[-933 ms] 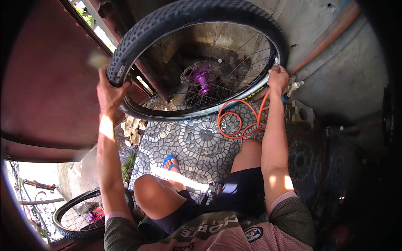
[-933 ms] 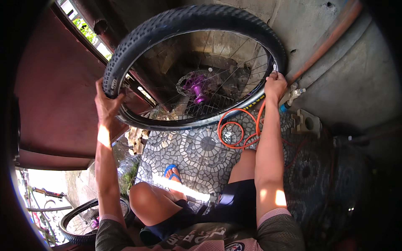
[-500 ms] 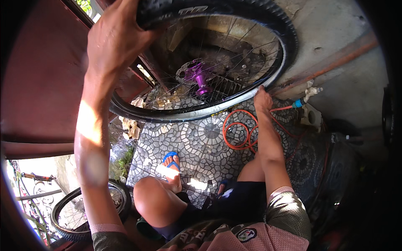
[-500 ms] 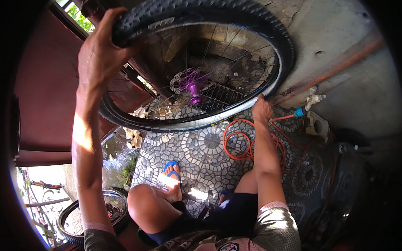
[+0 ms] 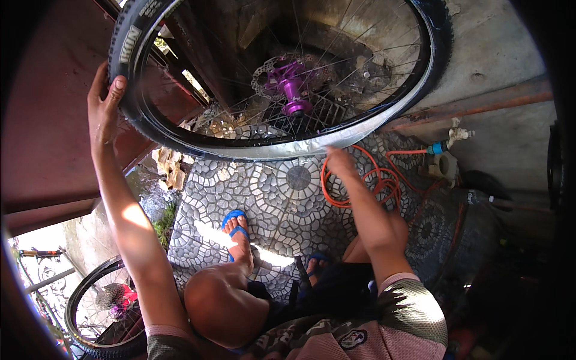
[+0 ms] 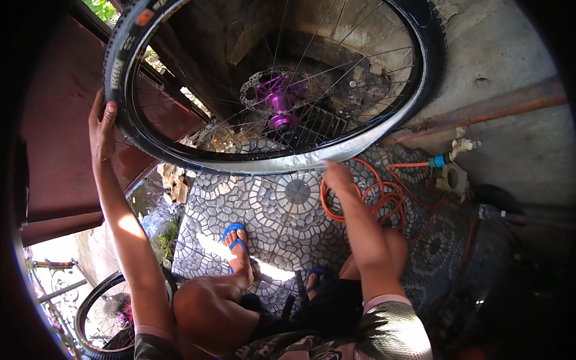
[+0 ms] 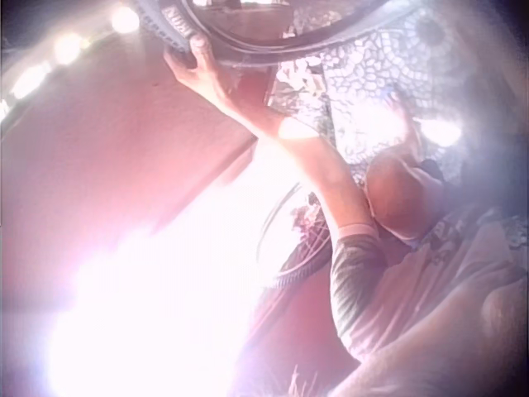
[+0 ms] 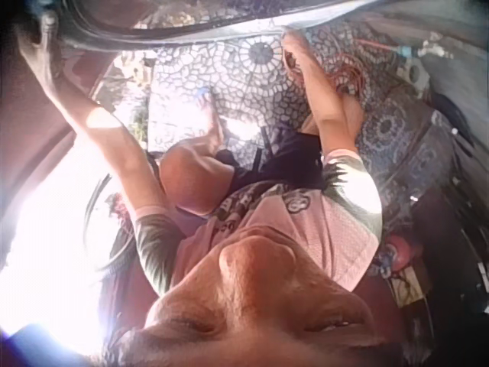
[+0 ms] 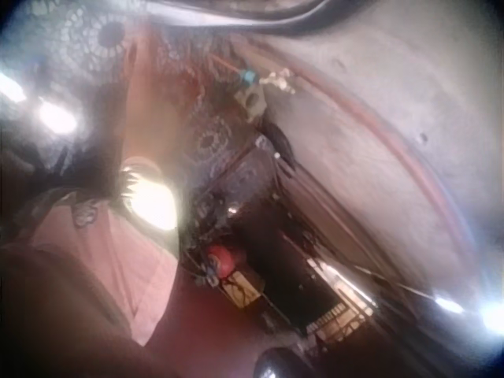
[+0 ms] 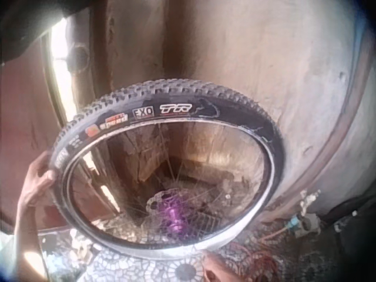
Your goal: The person removes a bicycle tire from the rim, inspects the inner tube, and reassembles the tire onto the wheel. They handle the tire, rim, and inner tube by hand throughout the process.
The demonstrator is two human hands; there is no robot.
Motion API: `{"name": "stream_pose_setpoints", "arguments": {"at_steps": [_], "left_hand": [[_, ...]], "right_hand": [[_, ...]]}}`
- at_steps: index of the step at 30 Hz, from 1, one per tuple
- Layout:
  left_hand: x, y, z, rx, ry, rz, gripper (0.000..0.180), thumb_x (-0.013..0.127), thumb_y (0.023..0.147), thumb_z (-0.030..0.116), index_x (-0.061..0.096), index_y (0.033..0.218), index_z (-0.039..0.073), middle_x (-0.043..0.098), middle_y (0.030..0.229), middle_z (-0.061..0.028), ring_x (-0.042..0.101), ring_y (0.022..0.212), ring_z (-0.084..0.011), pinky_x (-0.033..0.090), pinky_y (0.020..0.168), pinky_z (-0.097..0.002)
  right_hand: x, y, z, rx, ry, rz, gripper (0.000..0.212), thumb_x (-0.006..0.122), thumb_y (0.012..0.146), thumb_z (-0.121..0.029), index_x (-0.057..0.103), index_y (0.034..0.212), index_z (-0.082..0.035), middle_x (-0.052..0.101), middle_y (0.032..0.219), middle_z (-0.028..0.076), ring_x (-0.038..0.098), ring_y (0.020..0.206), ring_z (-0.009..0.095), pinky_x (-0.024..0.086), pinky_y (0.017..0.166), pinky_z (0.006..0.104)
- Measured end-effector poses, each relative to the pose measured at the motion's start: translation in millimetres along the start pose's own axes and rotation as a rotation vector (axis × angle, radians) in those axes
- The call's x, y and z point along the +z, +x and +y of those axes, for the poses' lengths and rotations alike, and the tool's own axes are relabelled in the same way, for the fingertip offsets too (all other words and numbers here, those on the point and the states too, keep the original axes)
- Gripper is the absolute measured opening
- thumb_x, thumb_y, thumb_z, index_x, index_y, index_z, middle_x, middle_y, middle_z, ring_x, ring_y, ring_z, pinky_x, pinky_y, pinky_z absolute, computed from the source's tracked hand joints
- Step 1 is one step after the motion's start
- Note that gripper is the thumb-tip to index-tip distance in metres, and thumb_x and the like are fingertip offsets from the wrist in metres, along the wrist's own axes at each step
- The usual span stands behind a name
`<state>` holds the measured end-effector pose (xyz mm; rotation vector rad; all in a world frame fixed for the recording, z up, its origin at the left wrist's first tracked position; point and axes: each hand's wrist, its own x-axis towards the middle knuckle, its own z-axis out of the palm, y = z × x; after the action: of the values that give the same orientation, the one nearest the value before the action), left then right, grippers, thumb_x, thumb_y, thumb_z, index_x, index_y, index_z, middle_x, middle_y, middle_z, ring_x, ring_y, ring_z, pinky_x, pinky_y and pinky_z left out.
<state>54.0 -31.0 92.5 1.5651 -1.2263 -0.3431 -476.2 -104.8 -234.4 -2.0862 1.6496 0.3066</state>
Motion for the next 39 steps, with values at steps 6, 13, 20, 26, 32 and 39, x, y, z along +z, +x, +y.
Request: {"name": "stream_pose_setpoints", "arguments": {"at_steps": [6,13,20,26,32,39], "left_hand": [[16.4,-35.1,-67.2,-0.178,-0.030,0.170,0.055,0.082,0.092,0.036,0.065,0.129,0.000,0.072,0.107,-0.0066,0.065,0.094,-0.0142,0.051,0.085,-0.0293],[49.5,-35.3,-42.9,-0.193,-0.036,0.160,0.061,0.086,0.086,0.046,0.068,0.123,0.000,0.072,0.104,-0.0054,0.064,0.094,-0.0153,0.050,0.086,-0.0299],[57.8,-43.7,-18.4,-0.072,-0.006,0.199,0.050,0.086,0.088,0.036,0.069,0.120,0.001,0.072,0.097,-0.0039,0.064,0.086,-0.0110,0.052,0.079,-0.0270],[53.0,-48.5,-28.4,-0.083,0.023,0.204,0.049,0.085,0.089,0.036,0.069,0.119,0.001,0.072,0.096,-0.0039,0.065,0.085,-0.0111,0.052,0.077,-0.0265],[65.8,-35.5,-15.1,-0.065,0.006,0.179,0.045,0.084,0.090,0.033,0.069,0.118,0.000,0.072,0.094,-0.0034,0.064,0.083,-0.0111,0.052,0.076,-0.0264],[67.3,-31.1,-12.6,-0.018,0.038,0.175,0.049,0.083,0.091,0.034,0.068,0.122,0.000,0.073,0.101,-0.0061,0.065,0.089,-0.0135,0.052,0.082,-0.0293]], "right_hand": [[-172.0,-13.6,35.5,0.245,-0.357,0.322,0.032,0.043,0.104,-0.020,0.070,0.117,-0.009,0.076,0.105,0.023,0.073,0.102,0.043,0.059,0.090,0.0523],[-79.8,0.2,56.5,0.377,-0.158,0.181,0.039,0.041,0.106,-0.026,0.064,0.129,-0.005,0.073,0.113,0.027,0.071,0.107,0.045,0.057,0.095,0.0557],[-100.8,6.3,43.5,0.385,-0.177,0.096,0.037,0.044,0.104,-0.024,0.071,0.123,-0.008,0.071,0.123,0.024,0.067,0.119,0.043,0.053,0.103,0.0538],[-136.1,-1.0,69.8,0.413,-0.191,0.254,0.036,0.046,0.103,-0.024,0.069,0.125,-0.010,0.070,0.125,0.023,0.067,0.118,0.042,0.053,0.101,0.0537],[-88.6,18.9,62.6,0.498,0.029,0.250,0.034,0.057,0.099,-0.026,0.067,0.127,-0.010,0.070,0.126,0.023,0.065,0.120,0.042,0.053,0.101,0.0537],[-84.1,6.3,64.7,0.402,0.000,0.225,0.032,0.058,0.097,-0.025,0.068,0.126,-0.016,0.071,0.121,0.025,0.068,0.114,0.044,0.055,0.099,0.0543]]}}
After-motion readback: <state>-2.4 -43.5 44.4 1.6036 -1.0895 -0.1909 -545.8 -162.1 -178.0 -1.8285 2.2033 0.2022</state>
